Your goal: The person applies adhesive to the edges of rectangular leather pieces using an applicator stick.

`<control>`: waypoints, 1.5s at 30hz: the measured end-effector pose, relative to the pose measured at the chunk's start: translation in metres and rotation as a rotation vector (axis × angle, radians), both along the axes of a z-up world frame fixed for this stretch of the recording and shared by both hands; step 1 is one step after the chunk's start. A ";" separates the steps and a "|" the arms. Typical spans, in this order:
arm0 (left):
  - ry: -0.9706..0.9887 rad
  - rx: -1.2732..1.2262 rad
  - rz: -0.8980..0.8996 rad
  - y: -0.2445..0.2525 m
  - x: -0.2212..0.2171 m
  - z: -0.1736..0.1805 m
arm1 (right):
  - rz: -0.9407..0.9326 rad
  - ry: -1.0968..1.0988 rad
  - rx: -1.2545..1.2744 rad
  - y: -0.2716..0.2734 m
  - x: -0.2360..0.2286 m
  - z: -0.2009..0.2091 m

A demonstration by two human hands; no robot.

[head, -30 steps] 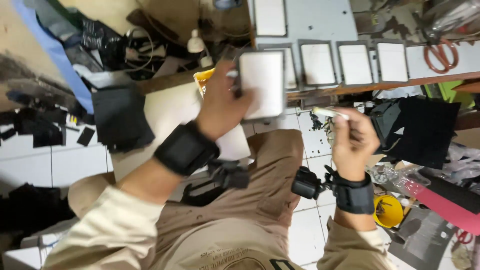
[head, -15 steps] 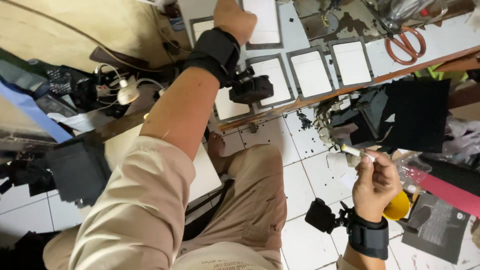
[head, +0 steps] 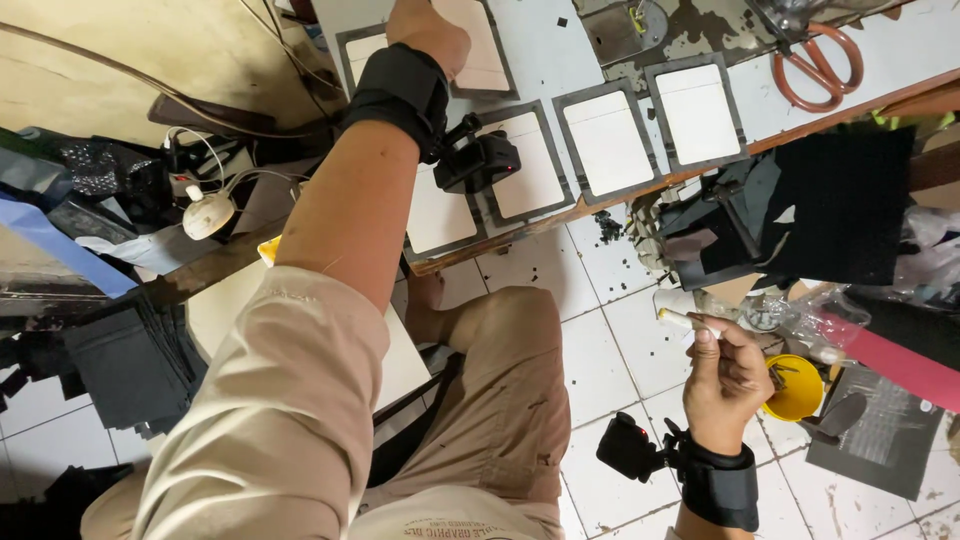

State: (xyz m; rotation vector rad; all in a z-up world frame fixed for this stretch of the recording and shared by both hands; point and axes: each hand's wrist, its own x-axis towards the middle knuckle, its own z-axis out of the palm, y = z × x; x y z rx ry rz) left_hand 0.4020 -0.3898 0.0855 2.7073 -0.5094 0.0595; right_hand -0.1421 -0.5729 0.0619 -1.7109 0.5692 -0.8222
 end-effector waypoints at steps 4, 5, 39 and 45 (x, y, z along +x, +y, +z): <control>0.206 -0.137 0.091 0.004 -0.006 0.010 | 0.016 -0.021 0.009 0.006 -0.001 0.004; 0.199 -0.143 0.087 0.003 0.011 -0.012 | 0.013 -0.028 0.002 0.008 -0.002 0.006; 0.036 -0.580 -0.071 0.277 -0.303 0.171 | 0.400 -0.079 -0.079 0.089 0.023 0.070; 0.149 -0.635 0.307 0.423 -0.360 0.111 | 0.661 -0.080 -0.169 0.143 0.070 0.082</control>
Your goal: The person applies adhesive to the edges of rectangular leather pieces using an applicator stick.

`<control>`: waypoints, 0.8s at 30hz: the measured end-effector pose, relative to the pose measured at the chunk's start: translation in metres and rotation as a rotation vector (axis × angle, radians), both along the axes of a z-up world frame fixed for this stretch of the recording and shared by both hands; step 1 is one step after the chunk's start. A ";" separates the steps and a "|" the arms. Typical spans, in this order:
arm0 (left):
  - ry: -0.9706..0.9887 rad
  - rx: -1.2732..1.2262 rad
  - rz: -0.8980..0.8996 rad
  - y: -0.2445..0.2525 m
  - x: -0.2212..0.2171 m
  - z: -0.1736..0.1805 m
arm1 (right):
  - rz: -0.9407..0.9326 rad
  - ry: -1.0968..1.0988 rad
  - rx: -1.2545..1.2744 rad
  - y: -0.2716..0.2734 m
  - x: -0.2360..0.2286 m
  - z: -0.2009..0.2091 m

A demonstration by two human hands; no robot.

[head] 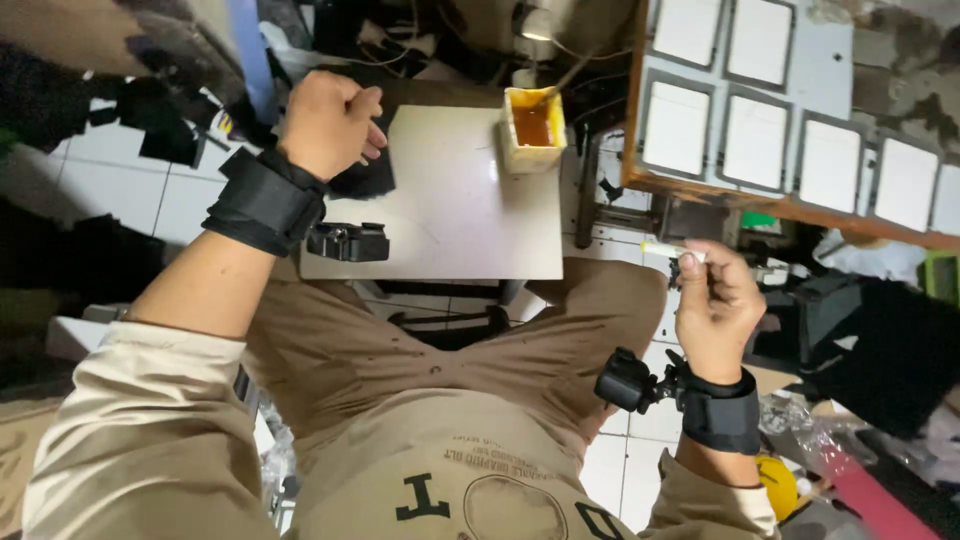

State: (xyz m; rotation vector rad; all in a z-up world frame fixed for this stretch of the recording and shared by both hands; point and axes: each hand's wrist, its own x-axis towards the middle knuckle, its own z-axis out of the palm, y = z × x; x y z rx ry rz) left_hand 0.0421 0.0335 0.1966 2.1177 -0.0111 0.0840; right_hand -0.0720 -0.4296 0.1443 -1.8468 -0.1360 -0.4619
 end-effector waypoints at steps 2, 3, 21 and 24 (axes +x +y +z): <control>0.011 -0.041 0.068 0.044 -0.007 -0.034 | 0.047 0.009 -0.018 0.016 0.019 0.006; 0.013 -0.009 0.100 0.064 -0.009 -0.056 | 0.082 -0.024 -0.041 0.024 0.030 0.008; -0.005 0.738 0.235 0.033 0.022 -0.096 | 0.198 -0.175 -0.697 0.129 0.185 0.009; 0.093 0.754 0.257 0.028 0.019 -0.096 | 0.203 -0.198 -0.736 0.136 0.195 0.000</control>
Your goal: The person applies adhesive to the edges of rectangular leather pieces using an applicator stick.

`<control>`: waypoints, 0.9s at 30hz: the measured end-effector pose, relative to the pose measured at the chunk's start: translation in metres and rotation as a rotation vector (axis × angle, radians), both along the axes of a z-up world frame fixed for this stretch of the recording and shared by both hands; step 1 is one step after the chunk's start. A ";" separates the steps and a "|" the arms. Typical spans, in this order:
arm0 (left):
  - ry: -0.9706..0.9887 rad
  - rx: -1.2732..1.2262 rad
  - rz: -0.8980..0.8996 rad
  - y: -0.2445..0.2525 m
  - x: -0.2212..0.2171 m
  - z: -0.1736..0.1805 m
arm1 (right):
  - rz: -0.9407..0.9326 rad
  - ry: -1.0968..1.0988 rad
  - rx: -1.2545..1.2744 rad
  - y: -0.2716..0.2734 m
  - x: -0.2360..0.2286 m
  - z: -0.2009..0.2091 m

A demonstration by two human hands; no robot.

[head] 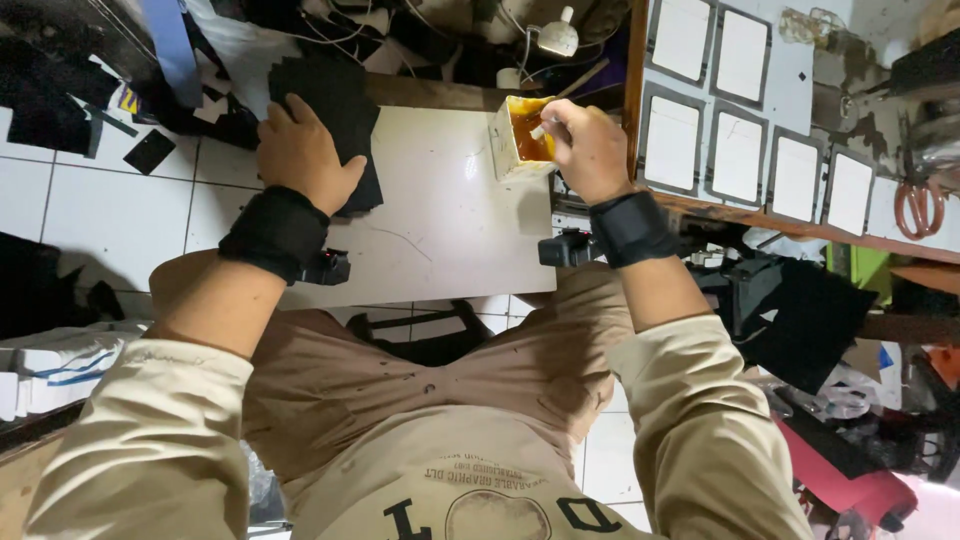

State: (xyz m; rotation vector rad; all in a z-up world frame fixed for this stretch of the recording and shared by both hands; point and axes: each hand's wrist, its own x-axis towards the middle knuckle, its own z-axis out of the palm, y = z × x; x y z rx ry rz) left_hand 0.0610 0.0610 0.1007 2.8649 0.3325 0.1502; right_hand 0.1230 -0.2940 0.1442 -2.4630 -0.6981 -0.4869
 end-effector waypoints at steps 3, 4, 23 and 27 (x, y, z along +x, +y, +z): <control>-0.041 0.023 -0.014 -0.001 -0.003 -0.006 | 0.005 -0.017 -0.041 0.004 0.006 -0.007; -0.085 0.031 -0.023 -0.001 -0.004 -0.008 | 0.017 -0.021 -0.055 0.004 0.008 -0.009; -0.276 0.203 -0.364 0.000 -0.050 0.076 | 0.101 0.428 0.234 -0.035 0.014 0.002; -0.212 -0.116 -0.478 -0.023 -0.053 0.083 | 0.080 0.507 0.193 -0.029 0.003 0.015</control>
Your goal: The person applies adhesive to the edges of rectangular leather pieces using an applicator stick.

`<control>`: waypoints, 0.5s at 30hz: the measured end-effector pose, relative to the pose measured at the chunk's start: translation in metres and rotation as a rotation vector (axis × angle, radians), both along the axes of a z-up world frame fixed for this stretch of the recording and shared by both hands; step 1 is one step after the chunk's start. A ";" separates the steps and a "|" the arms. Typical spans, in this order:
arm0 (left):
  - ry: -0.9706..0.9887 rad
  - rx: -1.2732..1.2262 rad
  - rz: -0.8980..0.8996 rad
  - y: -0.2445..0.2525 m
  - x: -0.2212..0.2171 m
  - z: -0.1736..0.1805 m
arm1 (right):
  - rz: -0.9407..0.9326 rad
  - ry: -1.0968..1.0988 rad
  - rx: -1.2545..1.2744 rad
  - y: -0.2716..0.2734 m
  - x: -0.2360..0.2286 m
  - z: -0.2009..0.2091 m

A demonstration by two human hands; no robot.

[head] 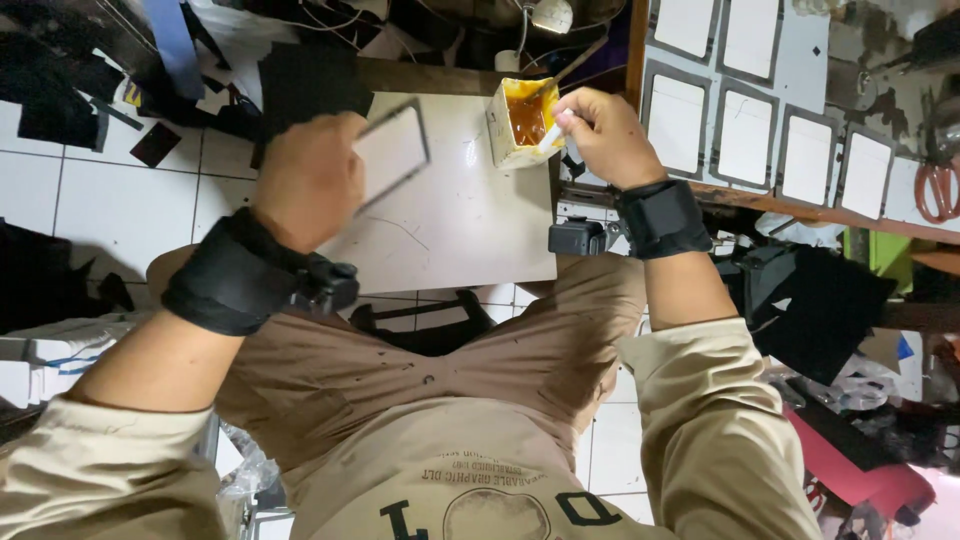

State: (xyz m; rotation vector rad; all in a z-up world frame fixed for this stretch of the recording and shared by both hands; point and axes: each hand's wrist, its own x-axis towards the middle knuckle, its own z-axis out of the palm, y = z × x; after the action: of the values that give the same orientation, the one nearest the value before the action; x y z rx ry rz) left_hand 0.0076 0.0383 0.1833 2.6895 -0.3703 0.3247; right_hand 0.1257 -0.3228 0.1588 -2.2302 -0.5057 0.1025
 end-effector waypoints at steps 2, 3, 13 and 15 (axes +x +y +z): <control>0.121 -0.146 -0.055 -0.012 0.009 -0.020 | 0.002 0.020 -0.061 0.000 -0.008 0.008; 0.244 -0.232 -0.093 -0.019 0.014 -0.036 | 0.121 0.045 -0.046 -0.001 -0.012 0.010; 0.539 -0.211 -0.159 -0.049 0.051 -0.128 | 0.021 -0.239 0.273 -0.024 -0.058 0.054; 0.543 -0.159 -0.152 -0.051 0.054 -0.133 | 0.037 -0.215 0.180 -0.011 -0.065 0.044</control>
State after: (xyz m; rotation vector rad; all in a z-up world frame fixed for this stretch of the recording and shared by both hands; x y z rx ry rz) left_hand 0.0614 -0.0132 0.0507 2.4455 -0.3586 -0.3988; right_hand 0.0607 -0.3343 0.2026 -2.0664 -0.6467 -0.1597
